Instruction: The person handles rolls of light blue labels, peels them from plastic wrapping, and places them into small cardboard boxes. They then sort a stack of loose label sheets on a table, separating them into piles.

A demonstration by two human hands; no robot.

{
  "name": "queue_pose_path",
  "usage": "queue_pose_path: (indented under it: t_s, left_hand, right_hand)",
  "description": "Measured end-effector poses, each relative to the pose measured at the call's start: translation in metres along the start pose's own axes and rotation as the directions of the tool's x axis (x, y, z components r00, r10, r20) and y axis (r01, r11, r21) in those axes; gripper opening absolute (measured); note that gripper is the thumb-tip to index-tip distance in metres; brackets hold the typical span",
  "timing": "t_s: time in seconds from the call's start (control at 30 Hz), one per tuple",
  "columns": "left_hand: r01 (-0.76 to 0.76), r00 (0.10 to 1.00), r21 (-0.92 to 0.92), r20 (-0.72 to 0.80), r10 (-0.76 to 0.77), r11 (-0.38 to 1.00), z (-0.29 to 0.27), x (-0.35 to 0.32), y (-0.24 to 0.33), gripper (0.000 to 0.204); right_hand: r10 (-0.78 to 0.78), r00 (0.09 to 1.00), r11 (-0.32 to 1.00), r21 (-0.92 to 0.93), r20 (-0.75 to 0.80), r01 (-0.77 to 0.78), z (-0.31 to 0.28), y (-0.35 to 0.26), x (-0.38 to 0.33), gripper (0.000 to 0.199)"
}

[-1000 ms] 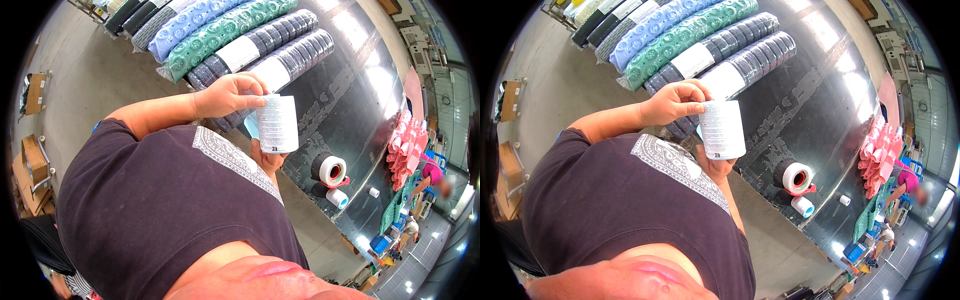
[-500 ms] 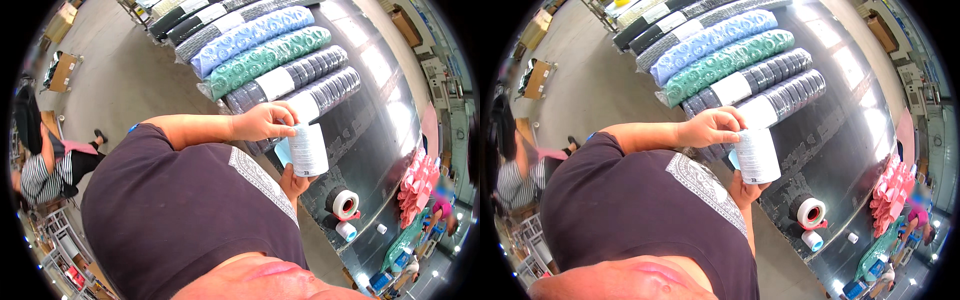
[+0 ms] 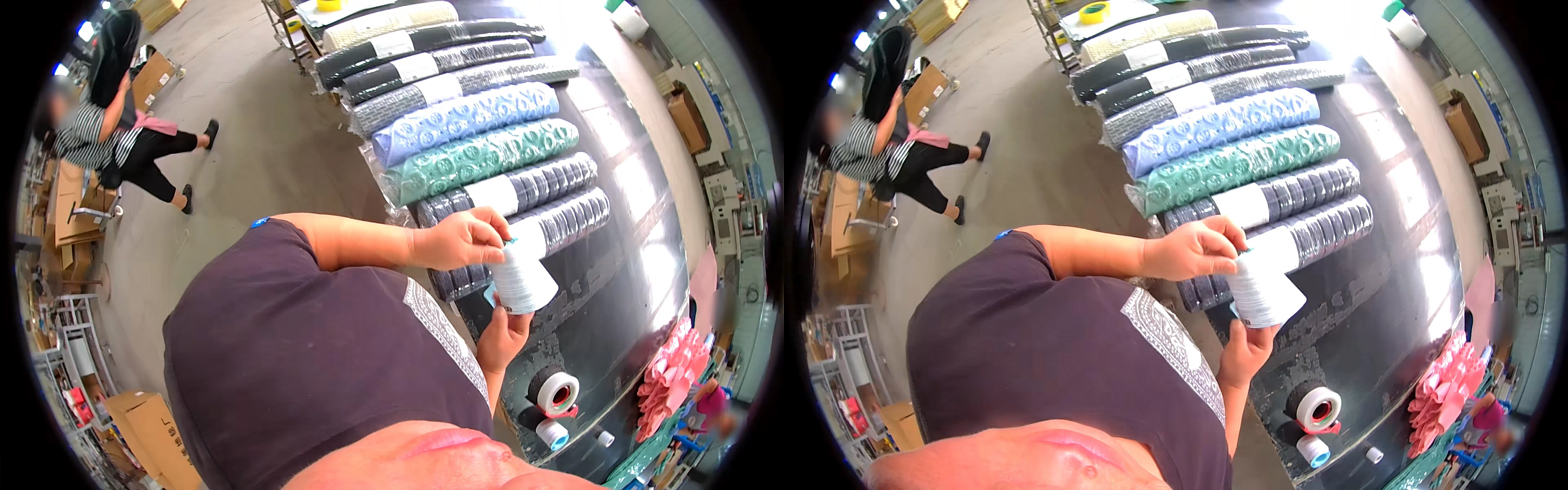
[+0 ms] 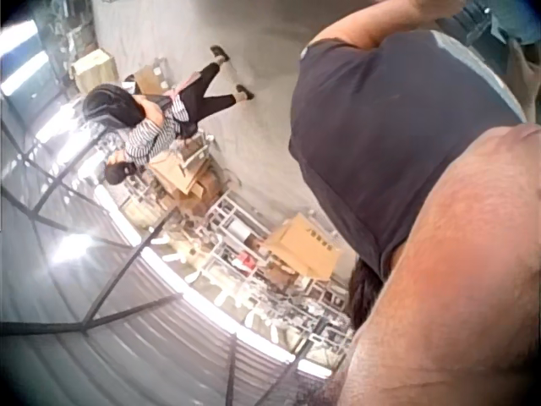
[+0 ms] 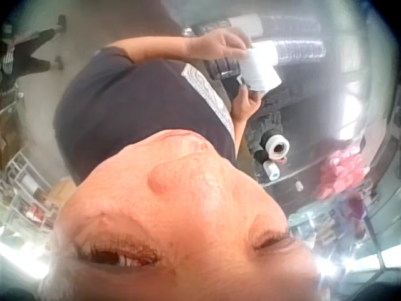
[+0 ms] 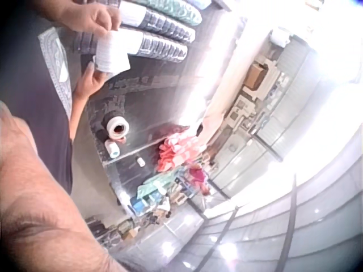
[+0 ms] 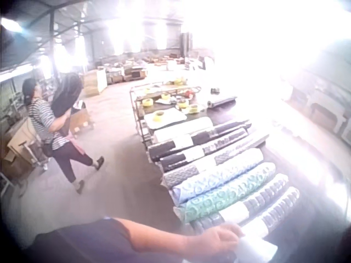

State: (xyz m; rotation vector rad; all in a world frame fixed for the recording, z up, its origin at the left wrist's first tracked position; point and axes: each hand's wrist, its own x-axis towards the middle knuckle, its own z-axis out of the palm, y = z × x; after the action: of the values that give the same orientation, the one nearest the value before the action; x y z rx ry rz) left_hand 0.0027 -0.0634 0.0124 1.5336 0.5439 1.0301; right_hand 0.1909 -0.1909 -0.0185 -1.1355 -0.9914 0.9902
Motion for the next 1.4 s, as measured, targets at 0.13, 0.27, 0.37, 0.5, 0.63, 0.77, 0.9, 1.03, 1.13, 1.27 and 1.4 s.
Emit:
queue_pose_path:
  t_s: [0.13, 0.27, 0.37, 0.5, 0.63, 0.77, 0.9, 1.03, 1.13, 1.27, 1.4]
  left_hand:
    - [-0.327, 0.945, 0.186, 0.086, 0.316, 0.927, -0.005, -0.007, 0.001, 0.015]
    - [-0.421, 0.907, 0.241, 0.129, 0.401, 0.874, -0.011, -0.014, 0.003, 0.019]
    - [-0.302, 0.953, 0.313, 0.083, 0.291, 0.9, -0.018, -0.021, 0.012, 0.021]
    - [-0.097, 0.995, 0.217, 0.004, 0.099, 0.971, -0.023, -0.031, 0.013, 0.014]
    - [-0.243, 0.97, 0.22, 0.027, 0.244, 0.945, -0.041, -0.033, 0.015, 0.014]
    - [-0.521, 0.852, 0.365, 0.169, 0.496, 0.771, -0.091, -0.022, 0.014, 0.019]
    - [-0.435, 0.894, 0.458, 0.119, 0.431, 0.775, -0.202, -0.01, 0.018, 0.033]
    - [0.247, 0.729, 0.75, -0.56, 0.392, 0.613, -0.371, -0.018, -0.018, 0.055]
    - [0.519, 0.464, 0.18, -0.88, -0.098, 0.836, -0.452, -0.035, -0.074, 0.096]
    - [0.424, 0.456, -0.65, -0.448, -0.769, 0.63, -0.469, -0.028, -0.067, 0.119]
    - [0.462, 0.547, -0.449, -0.534, -0.644, 0.765, -0.468, -0.038, -0.085, 0.098]
  right_hand:
    - [0.362, 0.928, 0.71, 0.619, 0.088, -0.336, 0.013, -0.014, 0.003, 0.047]
    - [0.312, 0.949, 0.752, 0.601, 0.036, -0.27, 0.018, -0.012, 0.004, 0.035]
    - [0.136, 0.99, 0.875, 0.473, -0.042, -0.1, 0.021, -0.007, 0.006, 0.032]
    - [-0.024, 0.999, 0.945, 0.326, -0.04, 0.036, 0.03, -0.008, 0.008, 0.034]
    - [0.054, 0.997, 0.887, 0.457, 0.059, -0.075, 0.044, -0.009, 0.02, 0.036]
    - [0.255, 0.963, 0.834, 0.483, 0.092, -0.267, 0.078, -0.008, 0.038, 0.038]
    - [0.082, 0.995, 0.897, 0.431, 0.058, -0.1, 0.102, 0.006, 0.072, 0.034]
    - [-0.003, 1.0, 0.926, 0.377, -0.014, 0.008, 0.13, 0.014, 0.119, 0.035]
    - [-0.03, 0.995, 0.948, 0.312, -0.092, 0.057, 0.165, 0.017, 0.156, 0.036]
    - [0.11, 0.991, 0.932, 0.354, -0.077, -0.076, 0.195, 0.037, 0.21, 0.035]
    - [0.171, 0.982, 0.951, 0.272, -0.079, -0.144, 0.226, 0.044, 0.247, 0.036]
